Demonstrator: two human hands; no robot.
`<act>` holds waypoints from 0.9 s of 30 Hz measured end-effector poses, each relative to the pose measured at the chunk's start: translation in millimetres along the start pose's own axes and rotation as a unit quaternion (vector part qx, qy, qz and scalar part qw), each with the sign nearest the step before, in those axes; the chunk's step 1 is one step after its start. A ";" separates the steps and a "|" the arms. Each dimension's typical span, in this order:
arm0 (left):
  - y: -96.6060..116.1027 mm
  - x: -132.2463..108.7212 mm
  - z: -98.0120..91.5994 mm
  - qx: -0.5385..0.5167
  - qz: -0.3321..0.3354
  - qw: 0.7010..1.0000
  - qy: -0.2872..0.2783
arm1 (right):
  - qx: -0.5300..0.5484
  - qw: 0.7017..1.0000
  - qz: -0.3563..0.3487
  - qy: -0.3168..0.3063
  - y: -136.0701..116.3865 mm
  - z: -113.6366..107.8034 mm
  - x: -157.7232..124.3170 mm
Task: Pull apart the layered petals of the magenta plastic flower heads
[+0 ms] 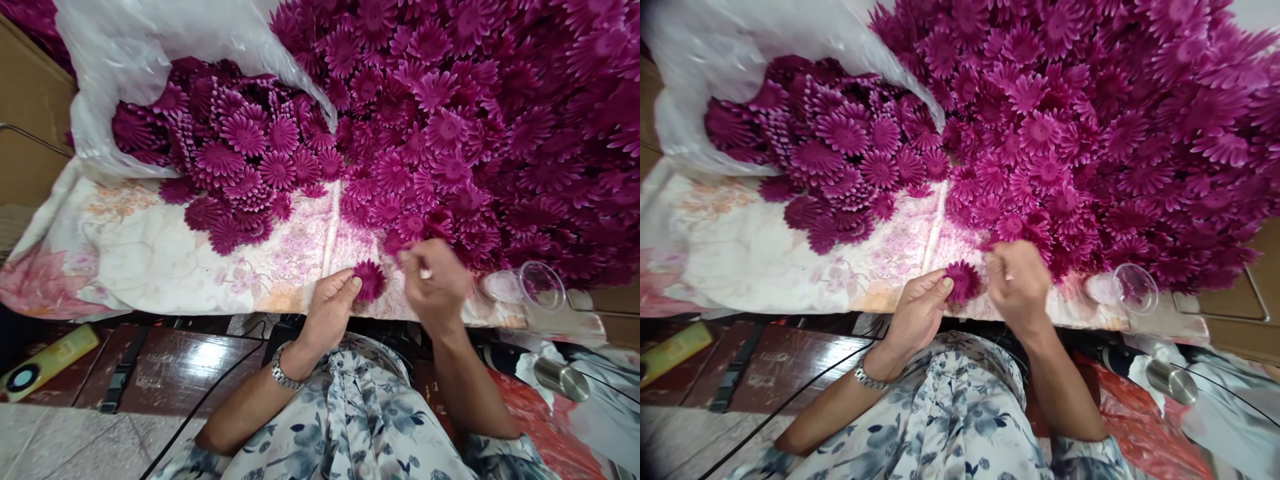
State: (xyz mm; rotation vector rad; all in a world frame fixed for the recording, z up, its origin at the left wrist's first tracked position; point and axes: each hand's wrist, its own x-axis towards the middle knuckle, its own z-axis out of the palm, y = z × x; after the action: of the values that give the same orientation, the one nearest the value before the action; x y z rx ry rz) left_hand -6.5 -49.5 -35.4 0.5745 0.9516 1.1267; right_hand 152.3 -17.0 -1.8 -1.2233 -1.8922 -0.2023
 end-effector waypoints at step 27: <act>0.5 -0.1 -0.7 -0.028 -0.015 0.999 -0.010 | -0.057 0.998 0.021 0.021 8.4 -6.4 5.5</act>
State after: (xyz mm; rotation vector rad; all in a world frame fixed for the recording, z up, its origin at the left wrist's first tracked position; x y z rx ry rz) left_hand -7.3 -49.4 -35.3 0.5246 0.9053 1.1154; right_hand 161.9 -12.5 3.7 -1.3244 -1.8369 -0.3158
